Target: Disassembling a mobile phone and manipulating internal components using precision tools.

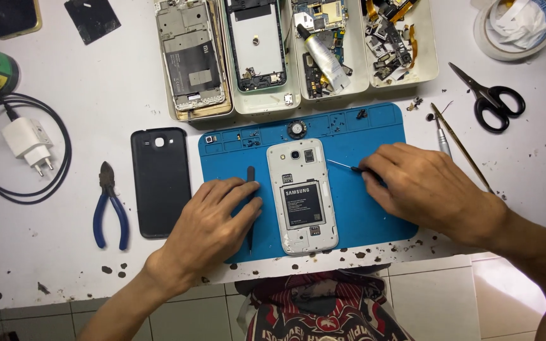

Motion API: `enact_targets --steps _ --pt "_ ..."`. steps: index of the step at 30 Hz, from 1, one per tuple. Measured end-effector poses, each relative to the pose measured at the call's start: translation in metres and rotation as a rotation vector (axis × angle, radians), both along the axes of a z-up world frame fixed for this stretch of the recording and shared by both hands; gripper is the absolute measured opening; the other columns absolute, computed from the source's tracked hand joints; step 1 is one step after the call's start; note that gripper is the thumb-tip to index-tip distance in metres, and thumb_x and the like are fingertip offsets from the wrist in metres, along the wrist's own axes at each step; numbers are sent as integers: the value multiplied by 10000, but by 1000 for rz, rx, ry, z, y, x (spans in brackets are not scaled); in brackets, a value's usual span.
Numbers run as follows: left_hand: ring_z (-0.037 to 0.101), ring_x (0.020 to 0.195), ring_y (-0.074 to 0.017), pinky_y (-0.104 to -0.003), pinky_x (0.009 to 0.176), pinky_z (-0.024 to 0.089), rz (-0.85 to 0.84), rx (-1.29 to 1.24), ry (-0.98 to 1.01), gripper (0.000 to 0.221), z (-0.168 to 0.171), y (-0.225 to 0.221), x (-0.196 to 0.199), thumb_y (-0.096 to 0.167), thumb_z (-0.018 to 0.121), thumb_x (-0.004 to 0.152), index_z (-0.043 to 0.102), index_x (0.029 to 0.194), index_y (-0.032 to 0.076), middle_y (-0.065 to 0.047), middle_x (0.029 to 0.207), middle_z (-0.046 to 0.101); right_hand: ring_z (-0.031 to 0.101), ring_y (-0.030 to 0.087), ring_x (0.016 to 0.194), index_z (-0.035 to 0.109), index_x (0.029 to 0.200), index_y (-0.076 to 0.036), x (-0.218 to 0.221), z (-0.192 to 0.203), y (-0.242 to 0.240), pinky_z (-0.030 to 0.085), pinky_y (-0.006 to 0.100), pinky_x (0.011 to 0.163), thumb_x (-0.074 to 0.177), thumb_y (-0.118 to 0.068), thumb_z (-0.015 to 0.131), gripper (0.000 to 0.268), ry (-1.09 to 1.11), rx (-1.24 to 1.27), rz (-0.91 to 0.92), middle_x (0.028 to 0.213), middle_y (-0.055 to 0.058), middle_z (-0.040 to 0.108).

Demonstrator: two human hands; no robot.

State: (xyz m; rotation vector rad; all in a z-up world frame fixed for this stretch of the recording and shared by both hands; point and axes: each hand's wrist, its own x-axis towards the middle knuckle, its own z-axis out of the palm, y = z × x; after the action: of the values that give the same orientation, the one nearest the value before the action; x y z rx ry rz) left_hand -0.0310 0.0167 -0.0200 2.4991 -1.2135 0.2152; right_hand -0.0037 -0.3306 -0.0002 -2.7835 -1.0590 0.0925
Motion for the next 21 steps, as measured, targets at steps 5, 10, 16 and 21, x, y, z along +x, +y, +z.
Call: enact_targets --steps 5,10,16,21 --pt "648 1106 -334 -464 884 536 -7 28 -66 203 9 -9 30 192 704 990 681 1150 70 -142 1219 695 691 237 671 680 1164 -36 27 22 8 636 359 534 980 -173 647 232 105 115 -4 965 101 686" --pt "555 1281 -391 -507 1030 459 -29 92 -83 488 7 -30 56 482 544 1047 590 1340 94 -217 1417 580 704 294 909 660 1249 17 47 13 23 622 378 810 1007 -139 644 288 49 313 104 1091 172 684" --pt "511 1344 -368 -543 1029 456 -17 135 -88 604 -8 -43 63 552 455 1060 580 1420 82 -196 1478 541 711 278 884 685 1232 -23 47 -6 23 630 387 758 1005 -142 675 256 -95 237 103 1079 139 702" --pt "515 1332 -363 -532 1024 449 -25 126 -43 614 -7 -44 66 548 458 1054 580 1415 66 -181 1464 557 709 268 848 688 1225 -43 48 -17 20 642 381 721 1000 -133 682 241 -105 230 99 1071 130 689"
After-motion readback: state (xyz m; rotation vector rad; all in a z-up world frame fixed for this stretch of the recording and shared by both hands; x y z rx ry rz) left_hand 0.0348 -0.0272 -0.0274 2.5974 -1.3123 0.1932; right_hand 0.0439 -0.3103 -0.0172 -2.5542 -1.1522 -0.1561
